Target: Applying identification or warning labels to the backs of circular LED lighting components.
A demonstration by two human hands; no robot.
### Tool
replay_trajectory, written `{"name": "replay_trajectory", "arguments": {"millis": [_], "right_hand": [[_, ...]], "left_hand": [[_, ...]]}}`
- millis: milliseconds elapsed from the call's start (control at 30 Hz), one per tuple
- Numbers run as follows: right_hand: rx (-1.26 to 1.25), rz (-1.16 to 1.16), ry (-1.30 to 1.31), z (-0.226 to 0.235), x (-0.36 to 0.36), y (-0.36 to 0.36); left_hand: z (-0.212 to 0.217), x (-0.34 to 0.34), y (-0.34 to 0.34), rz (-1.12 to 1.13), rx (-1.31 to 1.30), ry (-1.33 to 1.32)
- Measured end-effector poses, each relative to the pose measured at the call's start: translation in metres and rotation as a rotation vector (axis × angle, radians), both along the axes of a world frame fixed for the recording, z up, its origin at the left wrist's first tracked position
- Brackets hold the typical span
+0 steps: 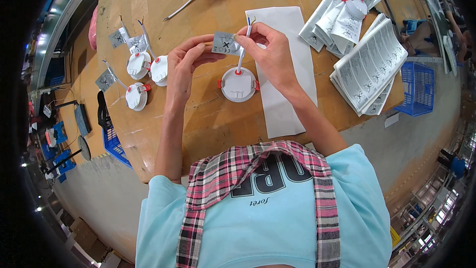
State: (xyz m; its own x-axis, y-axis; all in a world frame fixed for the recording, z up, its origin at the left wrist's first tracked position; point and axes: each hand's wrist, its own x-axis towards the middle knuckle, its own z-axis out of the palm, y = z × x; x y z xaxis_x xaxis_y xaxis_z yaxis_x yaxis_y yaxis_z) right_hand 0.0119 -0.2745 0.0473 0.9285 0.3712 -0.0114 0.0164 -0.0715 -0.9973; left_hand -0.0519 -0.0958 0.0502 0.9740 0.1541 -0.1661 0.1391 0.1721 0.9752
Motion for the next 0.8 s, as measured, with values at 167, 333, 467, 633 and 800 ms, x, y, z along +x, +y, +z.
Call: {"name": "replay_trajectory", "arguments": {"millis": [167, 333, 467, 633, 800], "right_hand": [[0.020, 0.028, 0.012, -0.002, 0.002, -0.001], [0.030, 0.086, 0.021, -0.003, 0.004, -0.004], [0.037, 0.125, 0.021, -0.002, 0.005, -0.004], [0.033, 0.154, 0.048, 0.000, 0.006, -0.007], [0.031, 0.245, -0.011, -0.003, 0.010, -0.009]], "left_hand": [[-0.005, 0.001, 0.004, -0.018, -0.142, 0.026], [-0.008, 0.009, 0.011, -0.052, -0.124, 0.056], [-0.011, 0.017, 0.018, -0.169, -0.043, 0.078], [-0.007, 0.021, 0.018, -0.214, -0.004, 0.086], [-0.010, 0.023, 0.014, -0.217, -0.022, 0.109]]}}
